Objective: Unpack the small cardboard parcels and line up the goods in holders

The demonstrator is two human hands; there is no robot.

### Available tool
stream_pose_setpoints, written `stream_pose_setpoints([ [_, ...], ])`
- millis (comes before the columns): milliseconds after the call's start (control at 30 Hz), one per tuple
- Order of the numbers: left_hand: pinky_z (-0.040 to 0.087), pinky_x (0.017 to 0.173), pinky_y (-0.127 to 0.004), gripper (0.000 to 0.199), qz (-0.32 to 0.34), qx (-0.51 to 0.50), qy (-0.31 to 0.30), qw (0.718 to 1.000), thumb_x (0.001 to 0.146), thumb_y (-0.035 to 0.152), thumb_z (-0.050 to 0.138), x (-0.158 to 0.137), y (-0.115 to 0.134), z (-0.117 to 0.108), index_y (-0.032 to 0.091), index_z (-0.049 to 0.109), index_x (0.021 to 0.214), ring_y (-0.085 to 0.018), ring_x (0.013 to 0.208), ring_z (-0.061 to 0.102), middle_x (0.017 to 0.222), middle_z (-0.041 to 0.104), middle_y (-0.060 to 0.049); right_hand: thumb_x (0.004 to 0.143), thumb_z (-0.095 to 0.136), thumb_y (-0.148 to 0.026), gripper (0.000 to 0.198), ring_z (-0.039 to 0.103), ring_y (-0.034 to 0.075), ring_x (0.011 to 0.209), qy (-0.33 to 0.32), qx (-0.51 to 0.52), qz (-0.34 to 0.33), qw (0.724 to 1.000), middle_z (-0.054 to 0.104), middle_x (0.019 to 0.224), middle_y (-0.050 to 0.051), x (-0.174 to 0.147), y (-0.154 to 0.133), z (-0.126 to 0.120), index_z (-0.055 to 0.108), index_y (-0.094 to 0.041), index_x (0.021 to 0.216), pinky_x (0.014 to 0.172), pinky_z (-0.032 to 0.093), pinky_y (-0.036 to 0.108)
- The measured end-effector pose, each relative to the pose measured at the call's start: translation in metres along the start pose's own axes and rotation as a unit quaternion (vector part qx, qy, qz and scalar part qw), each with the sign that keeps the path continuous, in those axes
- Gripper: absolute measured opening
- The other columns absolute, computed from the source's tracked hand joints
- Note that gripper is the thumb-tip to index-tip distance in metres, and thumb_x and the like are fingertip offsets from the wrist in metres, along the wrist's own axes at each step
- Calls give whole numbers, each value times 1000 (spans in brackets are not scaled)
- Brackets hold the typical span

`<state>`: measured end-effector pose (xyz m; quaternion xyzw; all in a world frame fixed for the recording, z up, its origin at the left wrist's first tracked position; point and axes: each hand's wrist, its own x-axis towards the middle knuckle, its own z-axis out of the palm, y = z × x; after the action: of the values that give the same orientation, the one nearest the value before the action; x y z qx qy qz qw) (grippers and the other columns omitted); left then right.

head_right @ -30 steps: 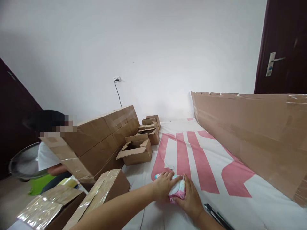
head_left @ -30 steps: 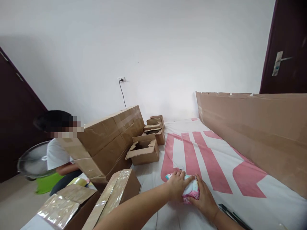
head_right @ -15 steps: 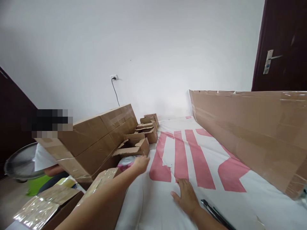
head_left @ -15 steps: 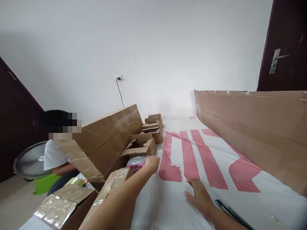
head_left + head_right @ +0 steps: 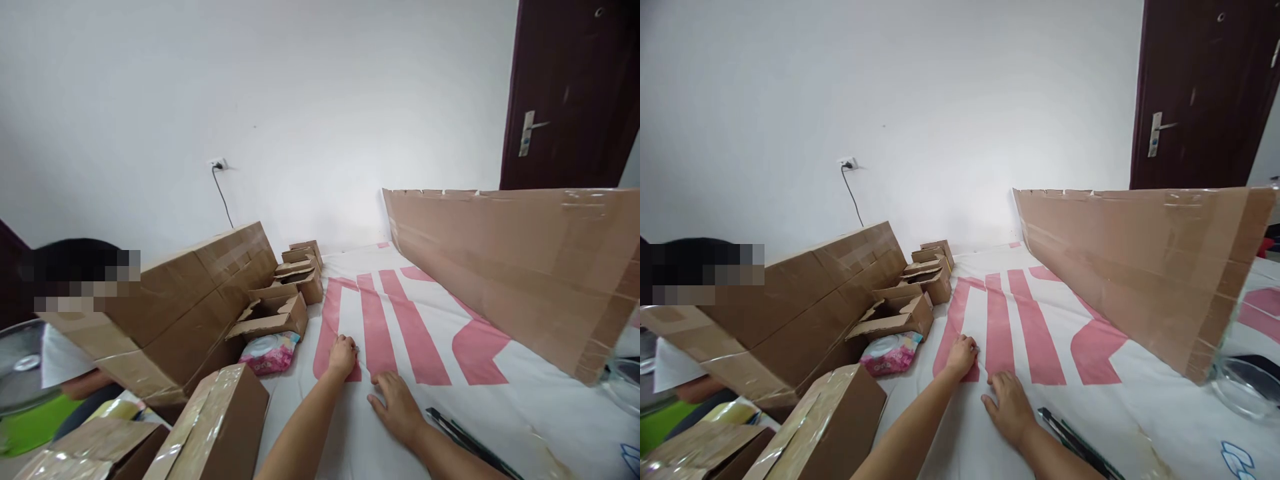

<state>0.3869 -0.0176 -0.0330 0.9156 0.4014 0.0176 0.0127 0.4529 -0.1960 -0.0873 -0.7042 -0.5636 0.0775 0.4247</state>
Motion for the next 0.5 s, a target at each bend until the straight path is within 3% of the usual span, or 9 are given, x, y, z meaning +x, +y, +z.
stream_pose_setpoints([
  [200, 56, 82, -40, 29, -11, -74, 24, 997, 93, 33, 58, -32, 10, 11, 16, 59, 116, -20, 96, 64, 115, 63, -7, 85, 56, -23, 17, 59, 24, 102, 1, -4, -10, 1000, 66, 103, 8, 2, 3, 1, 60, -19, 101, 92, 44, 36],
  [300, 55, 82, -35, 22, 2, -97, 21, 995, 97, 26, 47, -64, 16, 17, 17, 60, 112, -16, 91, 65, 107, 67, -6, 86, 55, -20, 20, 58, 23, 103, 4, -14, -10, 1000, 66, 105, 9, 2, 3, 1, 59, -18, 105, 93, 44, 34],
  [400, 49, 96, -36, 33, 15, -98, 19, 995, 95, 18, 39, -104, 13, 24, 23, 58, 122, -18, 112, 61, 122, 65, -7, 87, 54, -16, 18, 59, 22, 102, 4, -30, 1, 1000, 66, 104, 9, 6, 3, 0, 60, -17, 104, 92, 44, 33],
  [500, 29, 114, -52, 51, 27, -87, -1, 996, 88, 30, 51, -149, 0, 31, 27, 47, 139, -30, 142, 33, 152, 42, -8, 89, 56, -16, 10, 61, 19, 96, -15, -53, 16, 998, 67, 96, 5, 18, 3, -3, 63, -16, 96, 88, 48, 35],
])
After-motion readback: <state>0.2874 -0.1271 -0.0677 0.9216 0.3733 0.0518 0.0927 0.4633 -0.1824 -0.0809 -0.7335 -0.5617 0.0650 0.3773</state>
